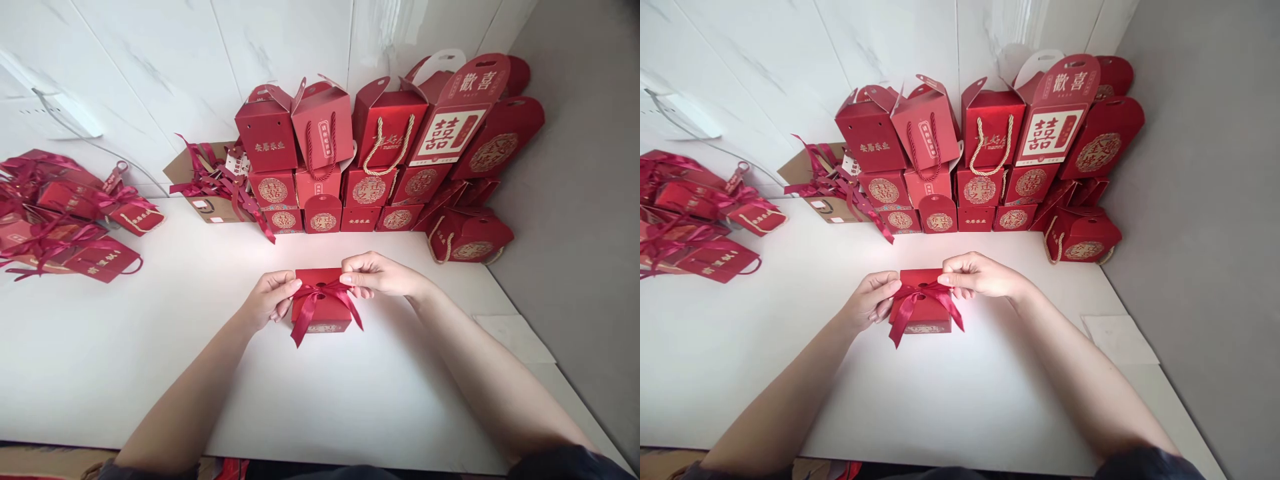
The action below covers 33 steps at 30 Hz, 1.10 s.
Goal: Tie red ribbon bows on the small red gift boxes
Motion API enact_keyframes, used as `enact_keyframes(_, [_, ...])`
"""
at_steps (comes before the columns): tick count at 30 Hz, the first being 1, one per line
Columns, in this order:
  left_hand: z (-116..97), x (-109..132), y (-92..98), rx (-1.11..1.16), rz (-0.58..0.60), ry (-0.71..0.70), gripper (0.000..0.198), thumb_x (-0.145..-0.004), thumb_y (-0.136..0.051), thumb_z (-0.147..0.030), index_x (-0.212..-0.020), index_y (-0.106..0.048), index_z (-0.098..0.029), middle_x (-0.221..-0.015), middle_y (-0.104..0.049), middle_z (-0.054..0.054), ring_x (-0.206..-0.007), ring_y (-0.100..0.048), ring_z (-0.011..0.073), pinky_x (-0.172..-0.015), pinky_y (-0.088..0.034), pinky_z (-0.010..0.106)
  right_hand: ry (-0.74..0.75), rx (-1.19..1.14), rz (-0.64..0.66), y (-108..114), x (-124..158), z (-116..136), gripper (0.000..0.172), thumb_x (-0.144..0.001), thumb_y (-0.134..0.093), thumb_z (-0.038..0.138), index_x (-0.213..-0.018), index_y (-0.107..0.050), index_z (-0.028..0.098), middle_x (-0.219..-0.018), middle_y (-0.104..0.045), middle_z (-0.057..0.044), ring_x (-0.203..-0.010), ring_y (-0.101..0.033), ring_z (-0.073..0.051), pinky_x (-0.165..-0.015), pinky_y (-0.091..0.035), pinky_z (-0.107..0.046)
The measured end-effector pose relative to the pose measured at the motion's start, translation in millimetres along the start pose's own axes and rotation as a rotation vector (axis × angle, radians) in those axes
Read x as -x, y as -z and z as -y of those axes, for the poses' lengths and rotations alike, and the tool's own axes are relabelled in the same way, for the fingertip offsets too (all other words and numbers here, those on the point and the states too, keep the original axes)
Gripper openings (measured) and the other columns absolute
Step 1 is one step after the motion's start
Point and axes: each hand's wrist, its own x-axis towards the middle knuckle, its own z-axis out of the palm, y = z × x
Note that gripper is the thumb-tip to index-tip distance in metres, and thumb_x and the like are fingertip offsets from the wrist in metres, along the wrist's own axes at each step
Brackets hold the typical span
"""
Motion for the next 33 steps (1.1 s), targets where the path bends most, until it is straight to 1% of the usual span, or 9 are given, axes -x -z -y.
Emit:
enact_keyframes(6, [-2, 1, 11.4, -0.071, 0.029, -0.052, 0.046, -0.081, -0.059, -0.056, -0.061, -0.043, -0.017, -0.034, -0.039, -0.008, -0.031, -0.025, 0.0037, -0.038, -0.014, 0.020, 0.106, 0.074, -0.159, -2, -1, 10, 0.028, -0.090, -0.056, 0.047, -0.095, -0.056, 0.018, -0.075, -0.061, -0.001, -0.065, -0.056, -0.012, -0.063, -0.046, -0.027])
enact_keyframes(10, [-5, 3, 16.0, -0.148, 0.102, -0.055, 0.037, -0.077, -0.066, -0.050, -0.068, -0.055, -0.016, -0.035, -0.041, -0.007, -0.030, -0.025, 0.0041, -0.038, -0.013, 0.021, 0.106, 0.442, -0.364, -17, 11, 35, 0.023, -0.096, -0.046, 0.044, -0.096, -0.053, 0.022, -0.077, -0.063, -0.001, -0.065, -0.054, -0.013, -0.062, -0.042, -0.027])
enact_keyframes(14, [-9, 6, 14.6, -0.186, 0.089, -0.055, 0.037, -0.086, -0.058, -0.048, -0.067, -0.057, -0.015, -0.034, -0.037, -0.008, -0.032, -0.022, 0.0035, -0.041, -0.016, 0.022, 0.194, 0.896, -0.258, -43, 18, 51, 0.019, -0.099, -0.041, 0.033, -0.094, -0.055, 0.020, -0.082, -0.063, -0.005, -0.067, -0.053, -0.016, -0.062, -0.039, -0.029])
enact_keyframes(17, [-9, 4, 13.1, -0.171, 0.032, -0.052, 0.042, -0.088, -0.053, -0.050, -0.065, -0.054, -0.015, -0.035, -0.032, -0.008, -0.034, -0.020, 0.0038, -0.041, -0.015, 0.022, 0.307, 1.041, -0.109, -58, 18, 53, 0.019, -0.098, -0.044, 0.031, -0.094, -0.058, 0.019, -0.088, -0.063, -0.007, -0.073, -0.055, -0.018, -0.067, -0.039, -0.031])
enact_keyframes(22, [-13, 1, 4.6, -0.198, -0.106, -0.080, 0.035, -0.086, -0.056, -0.048, -0.072, -0.047, -0.018, -0.046, -0.036, -0.008, -0.040, -0.026, 0.0053, -0.043, -0.019, 0.021, 0.312, 0.917, -0.018, -58, 20, 55, 0.018, -0.097, -0.046, 0.031, -0.095, -0.061, 0.021, -0.086, -0.063, -0.006, -0.074, -0.056, -0.019, -0.069, -0.042, -0.032])
enact_keyframes(25, [-20, 8, -7.4, -0.326, -0.274, -0.203, 0.026, -0.084, -0.061, -0.042, -0.098, -0.050, -0.023, -0.058, -0.045, -0.008, -0.047, -0.035, 0.0072, -0.048, -0.028, 0.020, 0.290, 0.788, -0.241, -44, 18, 50, 0.016, -0.097, -0.046, 0.029, -0.097, -0.059, 0.021, -0.094, -0.063, -0.008, -0.087, -0.057, -0.021, -0.081, -0.043, -0.034])
enact_keyframes(28, [-27, 19, -19.6, -0.603, -0.534, -0.359, 0.021, -0.083, -0.061, -0.039, -0.084, -0.049, -0.022, -0.058, -0.037, -0.007, -0.052, -0.035, 0.0088, -0.054, -0.030, 0.022, 0.207, 0.639, -0.412, -28, 11, 36, 0.017, -0.097, -0.045, 0.032, -0.103, -0.058, 0.023, -0.108, -0.060, -0.008, -0.105, -0.054, -0.022, -0.092, -0.042, -0.037])
enact_keyframes(31, [-32, 29, -26.7, -0.916, -0.520, -0.327, 0.035, -0.080, -0.063, -0.045, -0.064, -0.047, -0.019, -0.057, -0.037, -0.005, -0.053, -0.036, 0.0092, -0.054, -0.030, 0.024, 0.118, 0.474, -0.354, -20, 4, 21, 0.020, -0.097, -0.046, 0.038, -0.103, -0.058, 0.025, -0.119, -0.057, -0.007, -0.111, -0.054, -0.021, -0.095, -0.042, -0.038])
enact_keyframes(33, [-33, 32, -28.7, -1.017, -0.465, -0.223, 0.038, -0.077, -0.066, -0.051, -0.064, -0.049, -0.019, -0.057, -0.043, -0.005, -0.052, -0.039, 0.0094, -0.054, -0.031, 0.024, 0.105, 0.420, -0.303, -19, 2, 16, 0.018, -0.094, -0.051, 0.040, -0.095, -0.060, 0.024, -0.126, -0.054, -0.006, -0.118, -0.051, -0.021, -0.101, -0.038, -0.040])
